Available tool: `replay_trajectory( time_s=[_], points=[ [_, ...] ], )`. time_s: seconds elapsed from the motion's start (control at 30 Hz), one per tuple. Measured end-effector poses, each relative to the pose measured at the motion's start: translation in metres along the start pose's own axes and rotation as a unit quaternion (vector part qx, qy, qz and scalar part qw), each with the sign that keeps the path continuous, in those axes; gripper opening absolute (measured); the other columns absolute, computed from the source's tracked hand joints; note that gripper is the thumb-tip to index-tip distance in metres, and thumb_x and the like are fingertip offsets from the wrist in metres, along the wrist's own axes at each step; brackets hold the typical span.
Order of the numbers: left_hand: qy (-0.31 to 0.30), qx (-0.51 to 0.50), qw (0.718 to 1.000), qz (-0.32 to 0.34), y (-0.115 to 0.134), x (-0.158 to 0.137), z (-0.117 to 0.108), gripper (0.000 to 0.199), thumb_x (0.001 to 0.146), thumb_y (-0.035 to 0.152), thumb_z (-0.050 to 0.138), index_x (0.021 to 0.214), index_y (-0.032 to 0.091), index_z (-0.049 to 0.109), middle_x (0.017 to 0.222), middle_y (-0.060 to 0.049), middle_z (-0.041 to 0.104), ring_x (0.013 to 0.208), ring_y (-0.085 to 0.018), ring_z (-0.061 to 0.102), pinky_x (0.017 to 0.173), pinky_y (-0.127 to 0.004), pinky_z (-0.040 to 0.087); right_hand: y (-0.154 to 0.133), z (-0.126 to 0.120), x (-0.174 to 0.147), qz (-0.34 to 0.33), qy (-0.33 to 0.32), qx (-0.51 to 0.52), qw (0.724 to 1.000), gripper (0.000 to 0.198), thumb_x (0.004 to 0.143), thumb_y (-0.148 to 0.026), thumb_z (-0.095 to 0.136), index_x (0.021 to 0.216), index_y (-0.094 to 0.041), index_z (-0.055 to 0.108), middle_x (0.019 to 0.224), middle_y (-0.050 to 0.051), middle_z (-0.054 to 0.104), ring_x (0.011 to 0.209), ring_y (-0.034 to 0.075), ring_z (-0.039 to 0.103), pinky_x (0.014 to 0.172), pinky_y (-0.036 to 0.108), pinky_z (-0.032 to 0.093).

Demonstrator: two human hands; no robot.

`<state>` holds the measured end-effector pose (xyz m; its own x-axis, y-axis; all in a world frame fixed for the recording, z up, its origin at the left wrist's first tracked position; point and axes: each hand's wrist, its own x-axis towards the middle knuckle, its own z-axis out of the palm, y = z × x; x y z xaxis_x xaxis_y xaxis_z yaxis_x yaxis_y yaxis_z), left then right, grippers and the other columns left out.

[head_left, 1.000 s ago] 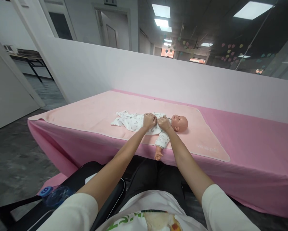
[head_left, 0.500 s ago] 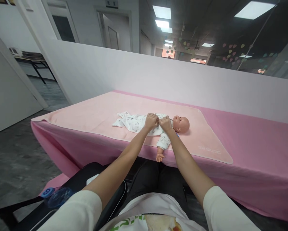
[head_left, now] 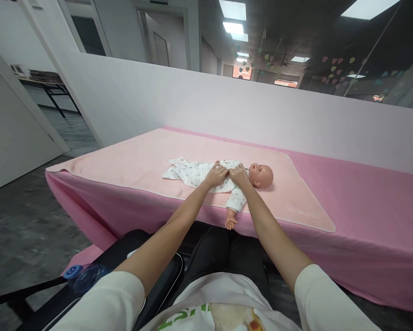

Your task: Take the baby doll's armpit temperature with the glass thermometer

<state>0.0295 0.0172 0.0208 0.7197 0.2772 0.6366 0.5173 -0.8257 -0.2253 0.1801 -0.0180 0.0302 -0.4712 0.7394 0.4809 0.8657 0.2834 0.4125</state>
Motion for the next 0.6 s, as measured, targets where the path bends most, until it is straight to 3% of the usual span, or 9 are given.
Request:
replay_trajectory(
  time_s=[0.13, 0.33, 0.43, 0.6],
  points=[
    [-0.023, 0.079, 0.990, 0.118, -0.022, -0.007, -0.009, 0.025, 0.087, 0.020, 0.032, 0.100, 0.014, 0.053, 0.075, -0.006, 0.058, 0.073, -0.017, 0.053, 0.082, -0.036, 0.035, 0.007, -0.004, 0.003, -0.061, -0.008, 0.002, 0.998, 0.028, 0.081, -0.002, 0.036, 0.072, -0.010, 0.062, 0.062, 0.008, 0.062, 0.061, 0.015, 0.049, 0.081, 0.036, 0.029],
    [-0.048, 0.118, 0.973, 0.193, -0.047, -0.007, -0.021, 0.027, 0.086, 0.019, 0.035, 0.108, 0.015, 0.051, 0.086, -0.008, 0.061, 0.077, -0.017, 0.055, 0.075, -0.033, 0.035, 0.014, -0.015, 0.001, -0.141, -0.008, 0.014, 0.990, 0.033, 0.086, -0.004, 0.029, 0.079, -0.010, 0.060, 0.069, 0.009, 0.063, 0.065, 0.015, 0.050, 0.078, 0.034, 0.032],
    [-0.056, 0.123, 0.969, 0.207, -0.051, -0.006, -0.024, 0.025, 0.085, 0.019, 0.035, 0.103, 0.015, 0.052, 0.089, -0.010, 0.060, 0.077, -0.018, 0.055, 0.075, -0.034, 0.035, 0.006, -0.018, 0.004, -0.167, -0.005, 0.022, 0.986, 0.037, 0.088, -0.005, 0.022, 0.084, -0.010, 0.058, 0.074, 0.011, 0.062, 0.067, 0.015, 0.050, 0.074, 0.034, 0.032],
    [-0.056, 0.135, 0.973, 0.181, -0.054, -0.010, -0.023, 0.014, 0.078, 0.018, 0.040, 0.080, 0.015, 0.054, 0.074, -0.008, 0.057, 0.065, -0.018, 0.052, 0.071, -0.036, 0.035, -0.024, -0.019, 0.017, -0.205, -0.019, 0.035, 0.978, 0.036, 0.087, -0.005, 0.021, 0.078, -0.012, 0.056, 0.069, 0.009, 0.060, 0.064, 0.014, 0.049, 0.071, 0.031, 0.033]
  ],
)
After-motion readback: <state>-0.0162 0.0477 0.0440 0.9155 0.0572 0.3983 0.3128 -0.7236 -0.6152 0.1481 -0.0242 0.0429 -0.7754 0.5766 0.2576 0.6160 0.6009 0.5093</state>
